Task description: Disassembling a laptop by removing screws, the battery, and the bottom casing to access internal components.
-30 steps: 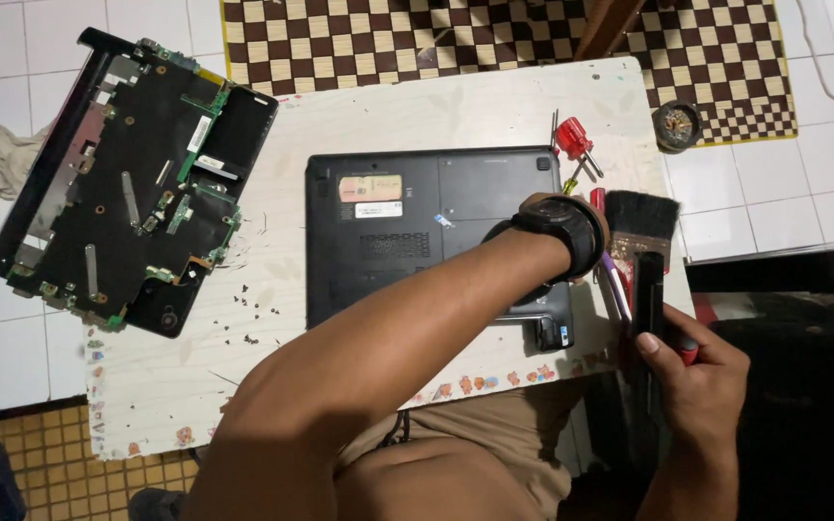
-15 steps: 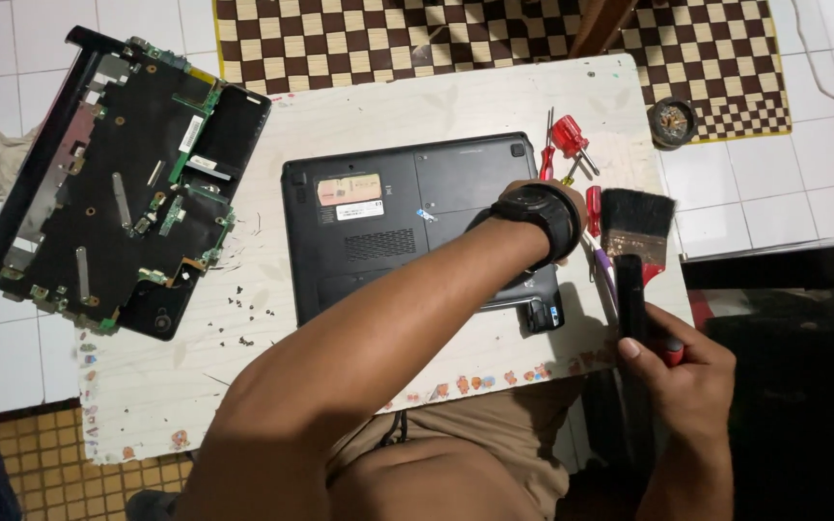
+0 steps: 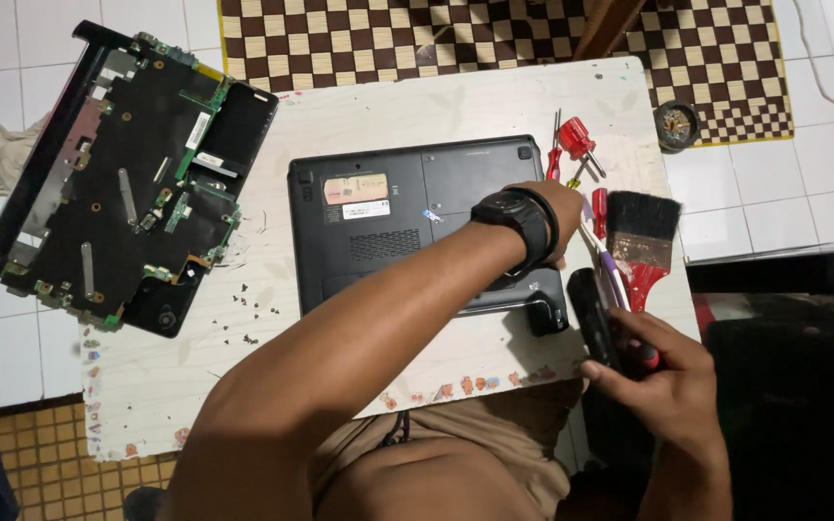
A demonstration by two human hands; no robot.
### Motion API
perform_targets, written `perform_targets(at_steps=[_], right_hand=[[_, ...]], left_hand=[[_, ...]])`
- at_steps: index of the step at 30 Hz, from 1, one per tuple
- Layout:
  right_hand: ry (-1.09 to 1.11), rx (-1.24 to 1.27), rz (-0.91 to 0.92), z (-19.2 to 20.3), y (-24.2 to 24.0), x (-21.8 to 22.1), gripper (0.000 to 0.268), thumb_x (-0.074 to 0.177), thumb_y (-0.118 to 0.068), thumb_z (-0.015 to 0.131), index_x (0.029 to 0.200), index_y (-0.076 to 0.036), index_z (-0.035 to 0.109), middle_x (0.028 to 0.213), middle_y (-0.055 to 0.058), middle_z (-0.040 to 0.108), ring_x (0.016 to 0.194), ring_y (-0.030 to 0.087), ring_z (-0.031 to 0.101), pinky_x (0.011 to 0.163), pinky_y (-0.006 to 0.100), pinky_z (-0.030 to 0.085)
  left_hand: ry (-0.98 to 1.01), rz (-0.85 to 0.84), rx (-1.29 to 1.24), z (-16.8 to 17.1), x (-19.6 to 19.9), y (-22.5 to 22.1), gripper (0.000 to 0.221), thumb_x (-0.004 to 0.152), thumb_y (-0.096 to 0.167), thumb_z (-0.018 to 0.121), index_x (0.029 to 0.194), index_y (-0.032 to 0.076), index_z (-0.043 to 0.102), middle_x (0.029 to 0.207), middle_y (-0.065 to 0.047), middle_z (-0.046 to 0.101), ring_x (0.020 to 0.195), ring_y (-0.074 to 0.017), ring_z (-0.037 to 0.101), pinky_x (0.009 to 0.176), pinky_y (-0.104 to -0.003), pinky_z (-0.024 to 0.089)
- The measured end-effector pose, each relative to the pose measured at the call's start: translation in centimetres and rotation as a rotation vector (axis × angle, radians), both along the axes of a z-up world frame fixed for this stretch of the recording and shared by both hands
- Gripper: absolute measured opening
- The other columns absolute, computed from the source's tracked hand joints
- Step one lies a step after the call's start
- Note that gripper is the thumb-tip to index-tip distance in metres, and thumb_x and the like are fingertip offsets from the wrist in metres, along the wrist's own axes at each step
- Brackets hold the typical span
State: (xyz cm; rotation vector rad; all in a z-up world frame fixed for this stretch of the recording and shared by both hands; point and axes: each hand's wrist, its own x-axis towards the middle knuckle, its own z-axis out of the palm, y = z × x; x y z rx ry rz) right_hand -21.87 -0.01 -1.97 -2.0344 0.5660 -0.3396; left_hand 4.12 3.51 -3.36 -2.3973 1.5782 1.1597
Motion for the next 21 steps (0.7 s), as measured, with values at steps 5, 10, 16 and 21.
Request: perform_targets(at_steps=[5,10,16,21], right_hand=[[0.053,-0.164,0.162,2.1,1.0,1.4,0.06,0.06,-0.021,0.094,0.115,-0.005,0.075,0.094,0.006,0.075,0.07,0.01,0.059,0.055,0.022,0.041],[0.037,-0.352,0.252,2.2,1.3,1.6,0.068,0.058,-0.031,0.097,0.118,-0.007,0.074,0.097,0.004,0.074,0.08,0.011,0.065,0.06,0.025,0.048],[0.037,-0.419,0.356,2.7,1.7,2.3,0.071,0.062,-0.038,0.095,0.124,-0.011,0.072,0.109,0.002,0.074,0.081,0.009,0.069,0.064,0.024,0.053],[0.074,-0.47,0.464,3.4,1.9,3.3,0.071,0.065,-0.046,0.093,0.124,-0.013,0.072,0.104,0.003,0.072,0.069,0.013,0.069,0.061,0.029,0.053]], left_hand=[[0.0,-0.017,-0.016,1.9,0.0,2.0,0.046,0.085,0.041,0.086,0.113,0.007,0.073,0.099,-0.004,0.078,0.085,-0.0209,0.075,0.066,-0.037,0.062],[0.035,-0.01,-0.058,1.7,0.3,2.7,0.027,0.084,0.035,0.088,0.084,0.012,0.073,0.085,0.001,0.074,0.076,-0.017,0.069,0.059,-0.034,0.055],[0.133,0.091,-0.235,3.9,0.4,5.8,0.044,0.092,0.036,0.073,0.132,0.019,0.068,0.132,-0.005,0.069,0.115,-0.0267,0.067,0.086,-0.042,0.058],[0.361,0.248,-0.333,8.8,-0.9,12.2,0.052,0.097,0.048,0.047,0.137,0.018,0.059,0.136,-0.007,0.067,0.115,-0.0215,0.067,0.095,-0.04,0.055]])
